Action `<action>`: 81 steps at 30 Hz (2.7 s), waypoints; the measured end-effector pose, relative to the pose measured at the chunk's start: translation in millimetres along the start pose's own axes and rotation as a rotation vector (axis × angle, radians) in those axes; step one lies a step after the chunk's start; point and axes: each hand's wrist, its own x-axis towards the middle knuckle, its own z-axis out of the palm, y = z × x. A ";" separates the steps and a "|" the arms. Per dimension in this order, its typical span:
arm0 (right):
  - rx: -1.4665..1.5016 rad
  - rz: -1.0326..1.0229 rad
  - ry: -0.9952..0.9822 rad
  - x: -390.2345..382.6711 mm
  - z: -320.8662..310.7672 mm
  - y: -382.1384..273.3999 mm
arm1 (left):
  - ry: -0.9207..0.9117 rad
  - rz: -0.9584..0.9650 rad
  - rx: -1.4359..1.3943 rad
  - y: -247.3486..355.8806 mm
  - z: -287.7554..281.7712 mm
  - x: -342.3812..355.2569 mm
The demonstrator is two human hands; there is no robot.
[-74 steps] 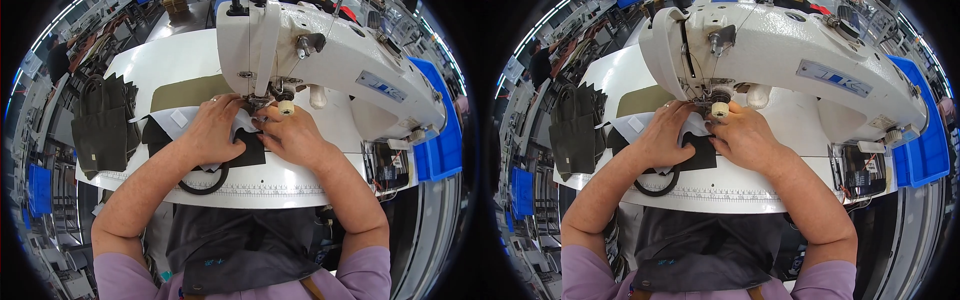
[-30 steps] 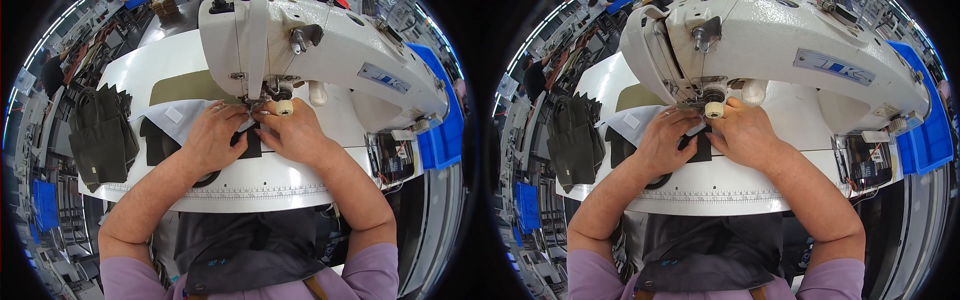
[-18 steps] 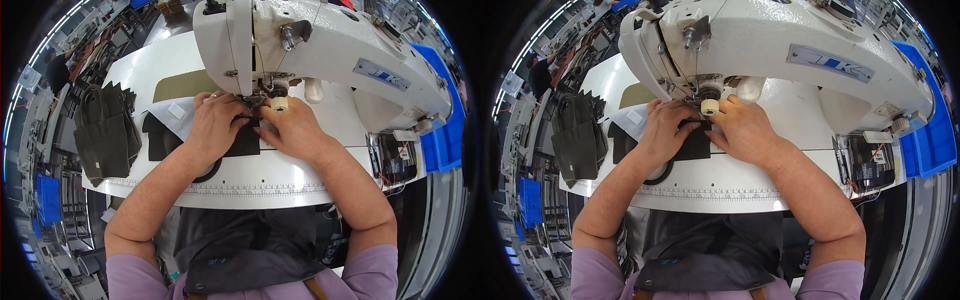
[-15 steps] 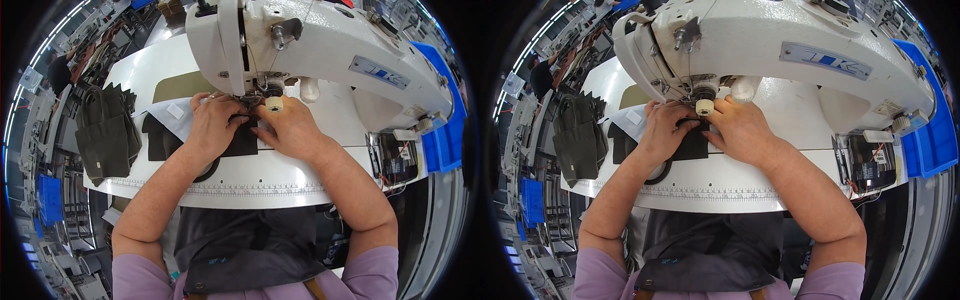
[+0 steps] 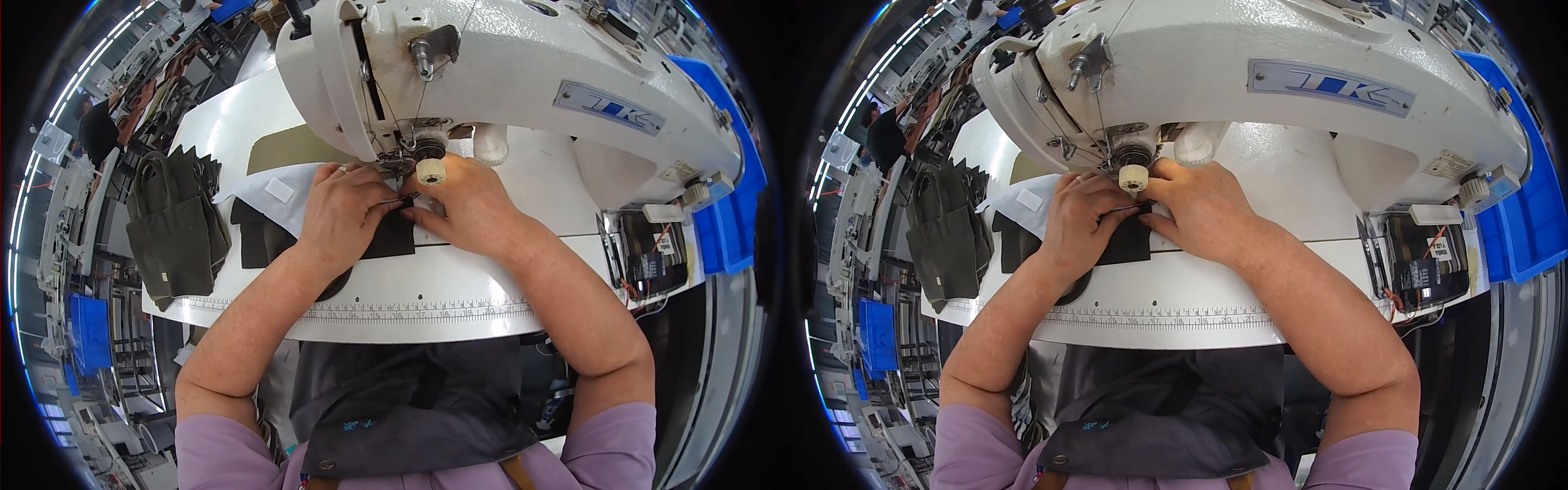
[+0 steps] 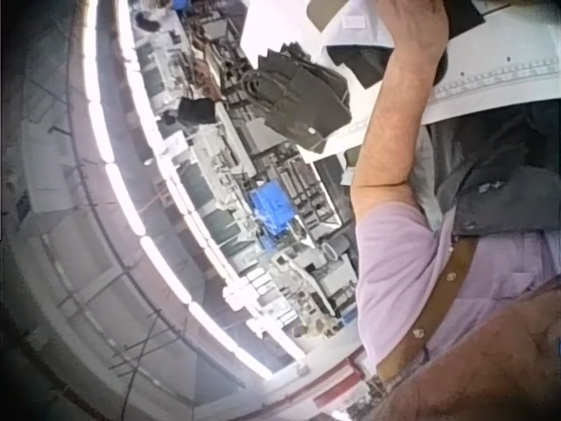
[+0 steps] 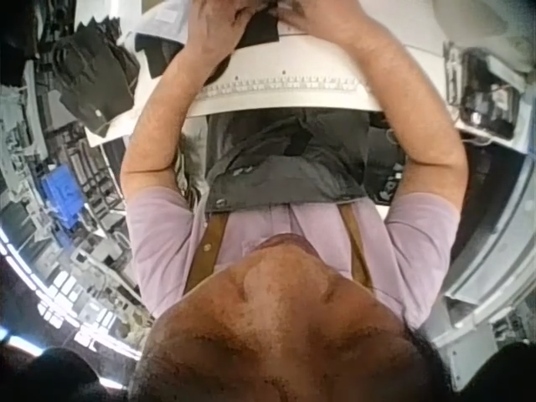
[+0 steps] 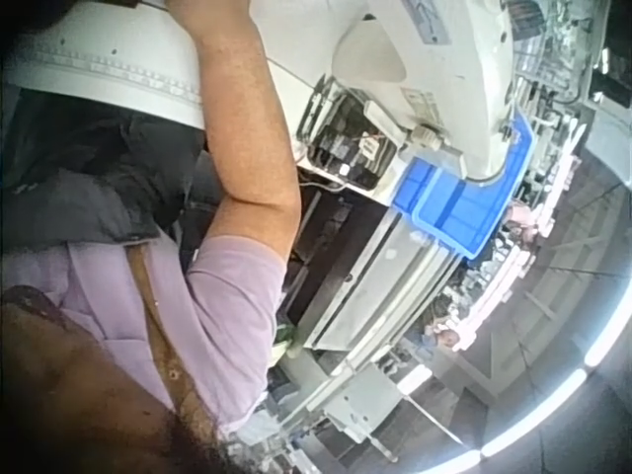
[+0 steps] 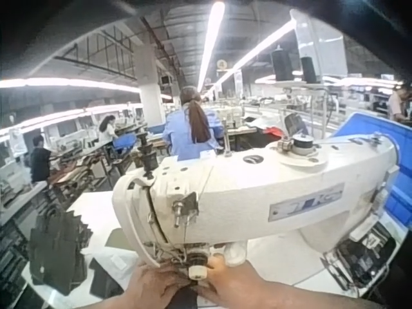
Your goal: Sewing fabric and handles to assemble bags using an industrial sewing machine.
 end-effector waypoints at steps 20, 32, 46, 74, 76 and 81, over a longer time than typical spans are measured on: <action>-0.104 -0.043 -0.014 -4.0 -1.5 -2.8 | 0.065 -0.028 0.024 16.4 11.7 -12.9; -0.181 -0.052 0.056 -1.8 3.2 5.7 | 0.068 0.067 0.069 -3.8 14.7 1.5; 0.513 0.238 0.233 -1.5 -9.3 12.4 | 0.163 0.002 0.018 4.8 8.0 7.5; 0.482 0.246 0.269 -0.1 -9.2 14.9 | 0.115 0.014 0.024 1.2 4.6 2.0; 0.483 0.258 0.254 0.0 -5.9 20.5 | 0.106 -0.001 0.046 4.1 2.2 2.8; 0.421 0.163 0.213 0.9 5.0 32.1 | 0.144 -0.034 0.149 2.1 -11.0 4.9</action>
